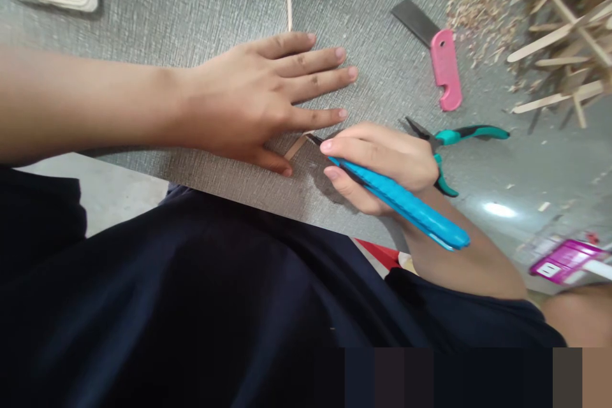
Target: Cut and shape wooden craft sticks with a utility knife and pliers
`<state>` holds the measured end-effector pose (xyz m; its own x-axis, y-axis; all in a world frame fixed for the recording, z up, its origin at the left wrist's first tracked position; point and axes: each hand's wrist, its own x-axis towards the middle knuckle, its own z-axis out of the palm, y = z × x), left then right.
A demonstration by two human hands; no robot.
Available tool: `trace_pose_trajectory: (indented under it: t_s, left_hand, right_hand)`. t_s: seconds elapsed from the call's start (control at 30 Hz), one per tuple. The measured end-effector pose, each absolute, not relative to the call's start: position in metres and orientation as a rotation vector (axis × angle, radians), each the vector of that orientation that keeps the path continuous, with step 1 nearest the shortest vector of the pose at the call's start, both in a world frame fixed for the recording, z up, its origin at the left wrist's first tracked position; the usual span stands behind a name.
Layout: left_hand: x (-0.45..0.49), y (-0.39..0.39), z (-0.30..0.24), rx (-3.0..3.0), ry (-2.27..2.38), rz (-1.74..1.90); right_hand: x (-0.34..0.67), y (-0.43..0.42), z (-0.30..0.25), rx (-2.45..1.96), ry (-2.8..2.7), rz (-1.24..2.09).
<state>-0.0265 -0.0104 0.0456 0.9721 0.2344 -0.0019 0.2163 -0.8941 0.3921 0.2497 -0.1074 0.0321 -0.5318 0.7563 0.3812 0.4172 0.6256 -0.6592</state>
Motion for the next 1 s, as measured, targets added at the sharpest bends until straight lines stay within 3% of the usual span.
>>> trace_pose_trajectory:
  t_s: [0.8, 1.0]
  left_hand:
    - [-0.026, -0.011, 0.037, 2.711, 0.336, 0.094]
    - [-0.021, -0.012, 0.046, 2.728, 0.409, -0.104]
  right_hand:
    - [0.257, -0.096, 0.03, -0.765, -2.185, 0.773]
    - [0.256, -0.093, 0.03, -0.746, -2.213, 0.739]
